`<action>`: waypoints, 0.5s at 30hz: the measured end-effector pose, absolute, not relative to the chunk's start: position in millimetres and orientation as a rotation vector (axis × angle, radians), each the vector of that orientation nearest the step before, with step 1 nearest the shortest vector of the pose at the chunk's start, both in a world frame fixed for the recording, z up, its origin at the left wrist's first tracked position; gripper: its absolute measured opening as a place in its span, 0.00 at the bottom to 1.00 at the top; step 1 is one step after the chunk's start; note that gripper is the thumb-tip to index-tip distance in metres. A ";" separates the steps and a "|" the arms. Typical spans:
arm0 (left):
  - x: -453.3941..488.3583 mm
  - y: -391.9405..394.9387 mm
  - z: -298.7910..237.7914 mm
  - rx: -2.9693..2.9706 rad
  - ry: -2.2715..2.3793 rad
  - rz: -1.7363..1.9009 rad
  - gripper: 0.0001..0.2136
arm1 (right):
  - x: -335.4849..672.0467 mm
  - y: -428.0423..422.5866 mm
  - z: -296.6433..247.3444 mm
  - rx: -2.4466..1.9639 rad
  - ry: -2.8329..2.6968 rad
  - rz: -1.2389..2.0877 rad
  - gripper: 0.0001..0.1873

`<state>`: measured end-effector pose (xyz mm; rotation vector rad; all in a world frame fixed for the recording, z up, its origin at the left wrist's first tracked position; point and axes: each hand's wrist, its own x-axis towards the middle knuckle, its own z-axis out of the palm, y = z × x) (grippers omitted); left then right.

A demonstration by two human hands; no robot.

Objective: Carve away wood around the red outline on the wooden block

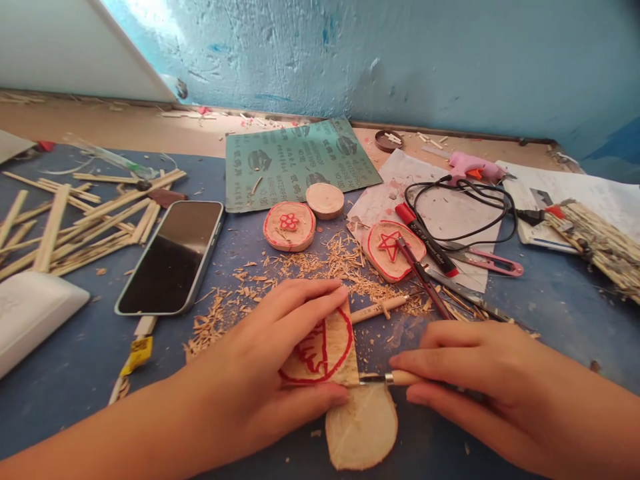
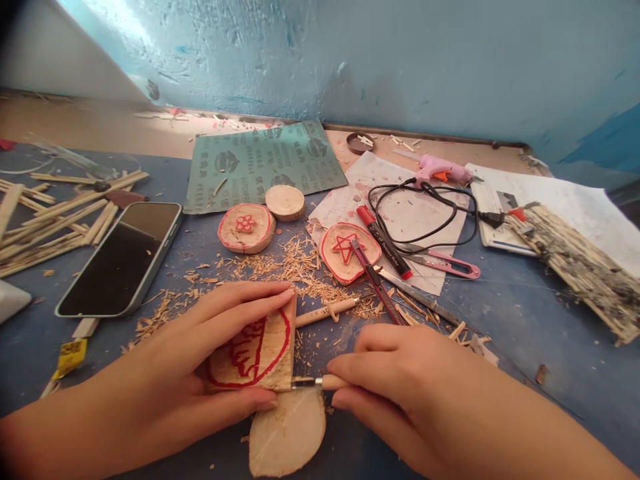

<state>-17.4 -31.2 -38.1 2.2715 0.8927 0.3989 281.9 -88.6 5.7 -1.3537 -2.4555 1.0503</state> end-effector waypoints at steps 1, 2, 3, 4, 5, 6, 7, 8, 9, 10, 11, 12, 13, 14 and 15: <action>-17.4 -30.5 -38.2 2.264 0.890 0.390 0.36 | 281.5 -89.8 4.8 -1.317 -2.490 0.985 0.10; -17.4 -29.8 -38.5 2.257 0.882 0.375 0.37 | 281.0 -90.9 4.1 -1.278 -2.522 0.916 0.11; -17.2 -29.2 -38.7 2.248 0.871 0.364 0.37 | 280.4 -92.0 3.7 -1.243 -2.544 0.852 0.13; -17.0 -28.9 -39.1 2.236 0.858 0.360 0.37 | 279.8 -92.9 3.8 -1.224 -2.549 0.807 0.14; -16.7 -29.0 -39.5 2.221 0.846 0.365 0.37 | 279.0 -93.5 4.1 -1.226 -2.539 0.796 0.15; -16.2 -29.4 -40.0 2.206 0.838 0.378 0.37 | 278.2 -93.7 4.8 -1.244 -2.515 0.820 0.16; -15.8 -30.2 -40.5 2.193 0.837 0.398 0.37 | 277.4 -93.6 5.5 -1.268 -2.478 0.864 0.15; -15.3 -31.2 -41.1 2.182 0.841 0.419 0.37 | 276.5 -93.0 6.2 -1.306 -2.433 0.919 0.14; -15.0 -32.3 -41.7 2.178 0.843 0.433 0.37 | 275.8 -92.1 6.6 -1.346 -2.384 0.972 0.11; -14.6 -33.4 -42.2 2.179 0.846 0.440 0.37 | 275.2 -90.9 6.7 -1.387 -2.340 1.016 0.09; -14.4 -34.4 -42.6 2.182 0.852 0.445 0.37 | 274.7 -89.8 6.4 -1.423 -2.302 1.039 0.08; -14.3 -35.1 -42.8 2.183 0.857 0.446 0.36 | 274.4 -88.6 5.8 -1.449 -2.274 1.044 0.08; -14.2 -35.7 -42.8 2.184 0.863 0.447 0.36 | 274.4 -87.8 4.9 -1.455 -2.261 1.040 0.08; -14.2 -36.0 -42.7 2.183 0.869 0.448 0.36 | 274.7 -87.2 3.9 -1.440 -2.267 1.032 0.08; -14.1 -36.2 -42.4 2.181 0.873 0.449 0.36 | 275.3 -87.2 2.8 -1.398 -2.290 1.015 0.09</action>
